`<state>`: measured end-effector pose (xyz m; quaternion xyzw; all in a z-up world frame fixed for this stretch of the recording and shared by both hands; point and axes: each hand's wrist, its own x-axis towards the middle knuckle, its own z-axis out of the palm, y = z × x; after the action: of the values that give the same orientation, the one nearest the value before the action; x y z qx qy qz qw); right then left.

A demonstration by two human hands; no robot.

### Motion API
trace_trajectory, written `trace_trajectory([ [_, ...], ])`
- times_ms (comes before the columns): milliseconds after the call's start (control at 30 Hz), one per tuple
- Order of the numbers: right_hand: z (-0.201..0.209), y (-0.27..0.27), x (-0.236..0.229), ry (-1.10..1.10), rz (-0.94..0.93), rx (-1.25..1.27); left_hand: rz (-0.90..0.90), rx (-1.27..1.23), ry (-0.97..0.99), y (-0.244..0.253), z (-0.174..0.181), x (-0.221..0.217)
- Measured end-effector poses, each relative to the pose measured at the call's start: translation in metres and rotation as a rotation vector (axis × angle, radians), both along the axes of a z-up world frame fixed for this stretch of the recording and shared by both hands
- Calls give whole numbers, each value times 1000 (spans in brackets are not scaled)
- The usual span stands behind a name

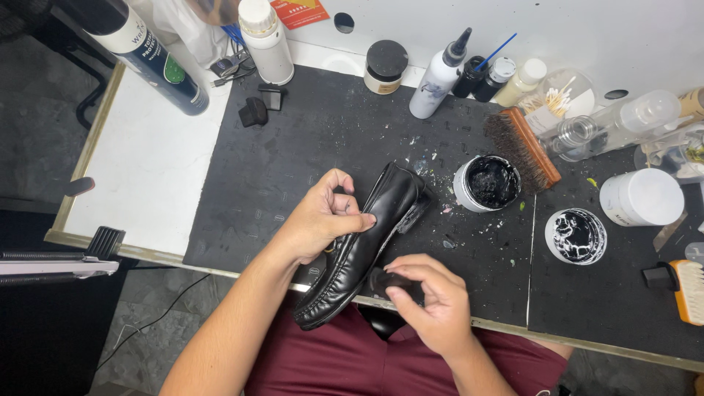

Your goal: The person applies black shoe polish to a black leather loafer using a small sponge applicator. They repeatedly dip the sponge into a container of polish and rub it onto the shoe's upper, toe, and heel areas, rotating the shoe to reach different sides.

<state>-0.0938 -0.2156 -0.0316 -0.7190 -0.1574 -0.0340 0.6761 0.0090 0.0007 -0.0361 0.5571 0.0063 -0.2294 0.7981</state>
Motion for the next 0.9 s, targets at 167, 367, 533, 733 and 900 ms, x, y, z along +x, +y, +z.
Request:
trace_trajectory([
  [167, 6, -2, 12, -191, -261, -264, -13, -29, 32, 1, -4, -1],
  [367, 12, 7, 3, -150, -143, -271, 2, -45, 6, 0, -3, 1],
  [533, 2, 4, -4, -36, -43, -74, 42, 26, -24, -2, 9, 2],
  [733, 11, -56, 31, -178, -485, -287, 207, 741, -398, -8, 31, -5],
  [900, 21, -102, 81, -301, -612, -816, 227, 1133, -729, -27, 30, -2],
])
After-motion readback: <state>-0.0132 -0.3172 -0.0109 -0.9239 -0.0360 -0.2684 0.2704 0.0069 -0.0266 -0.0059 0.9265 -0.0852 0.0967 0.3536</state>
